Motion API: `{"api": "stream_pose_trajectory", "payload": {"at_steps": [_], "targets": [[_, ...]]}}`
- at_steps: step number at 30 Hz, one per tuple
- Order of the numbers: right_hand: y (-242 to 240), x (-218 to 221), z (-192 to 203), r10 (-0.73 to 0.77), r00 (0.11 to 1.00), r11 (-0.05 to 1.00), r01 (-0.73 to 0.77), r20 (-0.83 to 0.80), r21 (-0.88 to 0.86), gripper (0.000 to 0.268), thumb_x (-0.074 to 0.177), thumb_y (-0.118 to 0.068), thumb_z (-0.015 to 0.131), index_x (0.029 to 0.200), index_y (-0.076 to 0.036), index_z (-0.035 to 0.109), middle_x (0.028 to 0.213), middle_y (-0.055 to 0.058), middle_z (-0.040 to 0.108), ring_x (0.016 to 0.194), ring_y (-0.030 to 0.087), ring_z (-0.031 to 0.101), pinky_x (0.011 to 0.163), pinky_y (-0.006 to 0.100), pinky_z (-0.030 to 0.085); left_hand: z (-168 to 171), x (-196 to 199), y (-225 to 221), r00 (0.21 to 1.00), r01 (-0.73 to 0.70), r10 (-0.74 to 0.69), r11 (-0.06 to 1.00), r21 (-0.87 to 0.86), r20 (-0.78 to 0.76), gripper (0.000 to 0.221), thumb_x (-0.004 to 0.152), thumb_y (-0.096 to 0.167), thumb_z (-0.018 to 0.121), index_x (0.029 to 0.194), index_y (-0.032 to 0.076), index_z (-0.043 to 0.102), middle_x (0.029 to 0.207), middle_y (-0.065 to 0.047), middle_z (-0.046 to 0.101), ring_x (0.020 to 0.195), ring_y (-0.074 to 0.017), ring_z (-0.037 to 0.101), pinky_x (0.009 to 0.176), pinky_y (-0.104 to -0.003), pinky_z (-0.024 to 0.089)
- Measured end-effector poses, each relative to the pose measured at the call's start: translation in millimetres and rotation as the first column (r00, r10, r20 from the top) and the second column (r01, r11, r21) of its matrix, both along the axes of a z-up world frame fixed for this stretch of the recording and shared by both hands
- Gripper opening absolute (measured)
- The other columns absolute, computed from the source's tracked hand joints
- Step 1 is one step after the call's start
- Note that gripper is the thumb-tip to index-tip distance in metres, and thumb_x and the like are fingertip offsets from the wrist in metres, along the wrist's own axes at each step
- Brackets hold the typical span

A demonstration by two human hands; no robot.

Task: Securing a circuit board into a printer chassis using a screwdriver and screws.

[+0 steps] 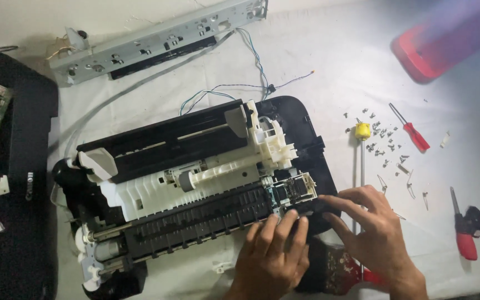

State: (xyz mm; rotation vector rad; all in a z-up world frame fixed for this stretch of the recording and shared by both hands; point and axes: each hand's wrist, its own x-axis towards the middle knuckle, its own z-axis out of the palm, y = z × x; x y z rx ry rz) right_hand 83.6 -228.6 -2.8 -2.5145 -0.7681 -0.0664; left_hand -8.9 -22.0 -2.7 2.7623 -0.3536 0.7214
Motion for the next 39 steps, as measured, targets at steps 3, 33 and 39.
{"api": "stream_pose_trajectory", "payload": {"at_steps": [3,33,39], "targets": [[3.7,-2.5,-11.5,0.009,0.994,0.998,-0.002,0.111,-0.058,0.019,0.083,-0.021,0.081,0.099,-0.025,0.073,0.093,0.0,0.071,0.076,0.017,0.062,0.064,0.034,0.048,-9.8,4.5,-2.1,0.996,0.02,-0.02,1.0,0.005,-0.089,0.046,0.099,0.042,0.064,0.13,0.01,0.072,0.14,-0.012,0.064,0.125,-0.028,0.052,0.096,-0.045,0.046],[-2.2,-5.2,-34.7,-0.086,0.99,0.993,0.076,0.108,0.094,0.029,0.074,-0.012,0.088,0.098,-0.02,0.074,0.105,0.004,0.072,0.094,0.018,0.066,0.085,0.038,0.05,-3.4,9.0,1.7,0.991,0.025,-0.039,0.994,-0.107,-0.13,0.05,0.089,0.042,0.07,0.13,0.013,0.071,0.14,-0.016,0.058,0.128,-0.0354,0.05,0.098,-0.052,0.046],[8.5,-12.9,-4.9,-0.227,0.974,0.948,0.219,0.006,0.233,0.035,0.078,-0.009,0.086,0.111,-0.007,0.073,0.101,0.01,0.071,0.091,0.021,0.069,0.077,0.031,0.061,1.8,13.8,1.0,0.99,0.075,-0.094,0.981,-0.18,-0.101,0.046,0.093,0.035,0.065,0.13,0.009,0.07,0.134,-0.017,0.063,0.124,-0.0351,0.054,0.099,-0.05,0.048]]}}
